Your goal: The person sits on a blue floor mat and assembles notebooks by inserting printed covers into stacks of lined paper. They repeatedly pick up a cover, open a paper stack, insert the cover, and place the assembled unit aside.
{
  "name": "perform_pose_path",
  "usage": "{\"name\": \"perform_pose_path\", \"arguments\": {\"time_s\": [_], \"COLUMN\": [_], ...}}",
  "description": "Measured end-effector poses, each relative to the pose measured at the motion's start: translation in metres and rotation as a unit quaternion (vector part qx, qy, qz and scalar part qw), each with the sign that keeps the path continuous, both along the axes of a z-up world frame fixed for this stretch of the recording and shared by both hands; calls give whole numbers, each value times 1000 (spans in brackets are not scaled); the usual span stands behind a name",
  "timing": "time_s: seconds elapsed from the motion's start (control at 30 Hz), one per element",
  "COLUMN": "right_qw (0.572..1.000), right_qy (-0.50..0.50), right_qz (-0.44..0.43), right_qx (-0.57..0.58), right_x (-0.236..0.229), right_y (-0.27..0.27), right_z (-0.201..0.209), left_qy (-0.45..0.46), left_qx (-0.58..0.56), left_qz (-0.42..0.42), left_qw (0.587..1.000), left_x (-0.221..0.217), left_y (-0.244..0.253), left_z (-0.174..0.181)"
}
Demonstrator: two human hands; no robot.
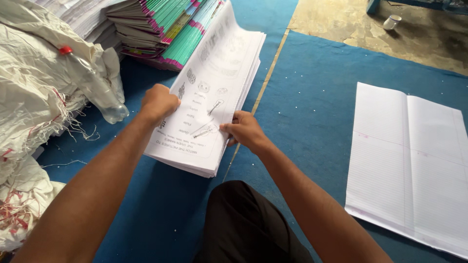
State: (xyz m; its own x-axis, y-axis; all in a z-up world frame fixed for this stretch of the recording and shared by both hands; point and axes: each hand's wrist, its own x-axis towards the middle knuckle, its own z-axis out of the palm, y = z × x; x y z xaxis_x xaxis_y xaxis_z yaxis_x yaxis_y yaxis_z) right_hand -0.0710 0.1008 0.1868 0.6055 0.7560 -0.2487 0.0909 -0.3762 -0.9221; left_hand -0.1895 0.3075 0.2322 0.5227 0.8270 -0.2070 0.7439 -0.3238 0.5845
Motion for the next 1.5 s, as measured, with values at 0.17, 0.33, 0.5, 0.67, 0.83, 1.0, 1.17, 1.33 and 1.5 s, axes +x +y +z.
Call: {"name": "perform_pose_path", "arguments": {"time_s": [0.17,0.33,0.5,0.67,0.83,1.0,1.17,1.33,1.5], "right_qw": [996,979,968,978,985,980,977,982,989], "right_qy": [-54,-177,-185,-159,-106,-107,-101,-80,-58], "right_qz": [-48,-55,-40,12,56,98,114,115,101], "right_qx": [-45,-87,-165,-134,-123,-138,-152,-124,-95], "right_x": [-11,-27,-30,-25,-19,-14,-10,-4,-2], "right_y": [5,6,3,10,24,32,31,26,14], "right_z": [3,15,15,-5,-29,-35,-41,-45,-43], "left_qy": [15,99,225,94,43,24,39,58,66], "left_qx": [6,103,168,86,-115,-145,-115,-108,-107], "left_qz": [-1,-63,-87,-95,-82,-55,-56,-50,-53], "left_qw": [1000,988,956,987,989,988,991,991,991], "left_x": [6,11,22,16,7,7,9,11,14], "left_y": [12,11,10,38,50,49,39,40,39], "left_z": [-19,-11,-12,-27,-42,-36,-38,-36,-35]}}
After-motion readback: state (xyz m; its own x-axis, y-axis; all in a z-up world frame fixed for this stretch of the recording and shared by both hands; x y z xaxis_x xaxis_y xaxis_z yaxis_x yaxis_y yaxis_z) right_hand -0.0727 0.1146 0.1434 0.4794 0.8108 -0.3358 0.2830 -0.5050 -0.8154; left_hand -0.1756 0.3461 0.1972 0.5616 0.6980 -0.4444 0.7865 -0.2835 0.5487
